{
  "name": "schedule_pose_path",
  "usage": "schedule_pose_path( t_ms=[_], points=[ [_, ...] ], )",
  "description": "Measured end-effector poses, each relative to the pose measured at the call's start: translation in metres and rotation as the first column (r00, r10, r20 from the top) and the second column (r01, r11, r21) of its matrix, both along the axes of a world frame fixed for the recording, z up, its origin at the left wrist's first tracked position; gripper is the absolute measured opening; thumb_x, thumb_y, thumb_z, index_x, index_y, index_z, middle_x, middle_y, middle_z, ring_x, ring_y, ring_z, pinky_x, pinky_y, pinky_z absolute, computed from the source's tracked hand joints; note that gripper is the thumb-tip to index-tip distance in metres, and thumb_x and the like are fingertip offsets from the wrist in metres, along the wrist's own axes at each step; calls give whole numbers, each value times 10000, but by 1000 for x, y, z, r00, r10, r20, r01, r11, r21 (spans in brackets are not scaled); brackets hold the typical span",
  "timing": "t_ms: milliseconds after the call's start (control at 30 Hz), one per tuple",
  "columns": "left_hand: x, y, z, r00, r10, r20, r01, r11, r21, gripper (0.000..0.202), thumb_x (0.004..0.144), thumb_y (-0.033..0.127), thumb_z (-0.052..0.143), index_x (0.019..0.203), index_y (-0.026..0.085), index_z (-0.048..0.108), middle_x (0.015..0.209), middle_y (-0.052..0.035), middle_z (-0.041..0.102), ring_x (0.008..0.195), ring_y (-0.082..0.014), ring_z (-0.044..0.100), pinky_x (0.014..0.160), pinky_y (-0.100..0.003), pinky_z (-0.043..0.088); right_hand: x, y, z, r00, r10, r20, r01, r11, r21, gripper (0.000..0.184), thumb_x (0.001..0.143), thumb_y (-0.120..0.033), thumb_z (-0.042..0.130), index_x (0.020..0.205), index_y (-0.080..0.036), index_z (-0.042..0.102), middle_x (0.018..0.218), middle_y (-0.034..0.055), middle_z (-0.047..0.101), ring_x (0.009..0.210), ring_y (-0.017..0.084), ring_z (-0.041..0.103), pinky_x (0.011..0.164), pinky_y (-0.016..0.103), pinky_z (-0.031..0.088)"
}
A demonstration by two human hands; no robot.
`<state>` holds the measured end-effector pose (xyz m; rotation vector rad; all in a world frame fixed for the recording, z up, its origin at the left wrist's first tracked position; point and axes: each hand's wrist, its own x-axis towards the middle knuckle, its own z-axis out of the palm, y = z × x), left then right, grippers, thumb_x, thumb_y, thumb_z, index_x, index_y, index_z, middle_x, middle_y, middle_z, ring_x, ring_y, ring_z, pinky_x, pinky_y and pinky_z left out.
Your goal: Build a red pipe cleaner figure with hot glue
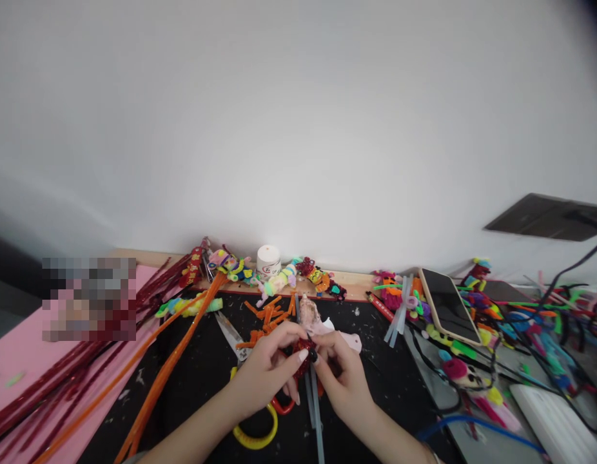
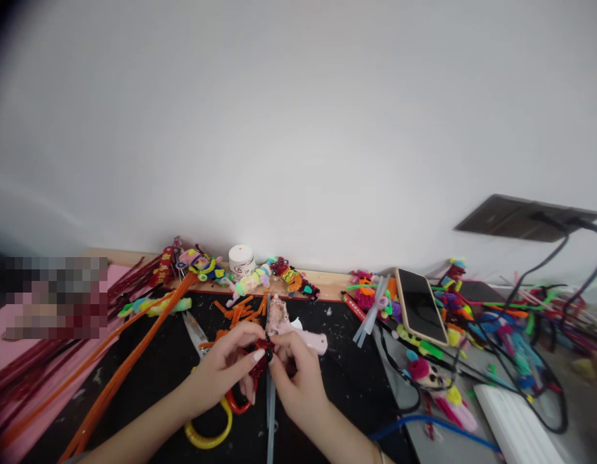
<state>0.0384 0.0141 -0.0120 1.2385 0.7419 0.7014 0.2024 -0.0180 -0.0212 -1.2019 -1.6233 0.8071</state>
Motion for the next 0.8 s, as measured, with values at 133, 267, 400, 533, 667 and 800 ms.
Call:
schedule_pose_path(
  t_ms=[133,267,400,533,667,800],
  points=[
    [0,0,-1,1000,1,4,-1,1000,1,162,881,319,487,1012,232,448,1013,-29,616,436,-71,643,354,-125,386,0,0,1,1000,-6,8,6,1000,10,151,841,-148,480,962,-221,536,611,-64,394,526,122,392,507,229,317],
    [0,0,-1,1000,2,17,-2,1000,1,170,876,324,497,1007,227,451,975,-27,624,432,-75,637,356,-134,393,0,-1,2,1000,3,12,-3,1000,24,151,838,-142,480,955,-223,532,613,-63,396,530,123,394,512,230,318],
    [0,0,-1,1000,6,9,-6,1000,10,163,874,323,501,997,224,460,976,-26,624,436,-74,636,360,-136,394,0,-2,1,1000,18,0,-18,1000,19,167,840,-135,462,972,-219,520,617,-62,384,532,124,389,505,230,315],
    [0,-2,-1,1000,7,5,-7,1000,19,168,873,329,503,996,223,458,938,-20,627,437,-82,639,357,-134,391,0,-3,1,1000,27,-8,-27,1000,10,186,846,-130,444,994,-219,513,619,-62,379,530,123,385,500,229,312],
    [0,-2,0,1000,4,10,-4,1000,15,174,871,339,505,986,219,456,863,-5,626,427,-86,633,352,-134,393,1,-2,2,999,42,-20,-42,999,11,192,847,-134,437,996,-224,518,637,-54,395,545,126,396,509,234,319],
    [1,-1,0,1000,10,-2,-10,1000,11,175,871,340,504,990,222,453,886,-8,621,424,-78,627,351,-132,397,1,-2,3,998,46,-33,-46,999,-1,183,847,-145,442,993,-228,515,635,-57,390,538,125,388,503,231,320]
  ],
)
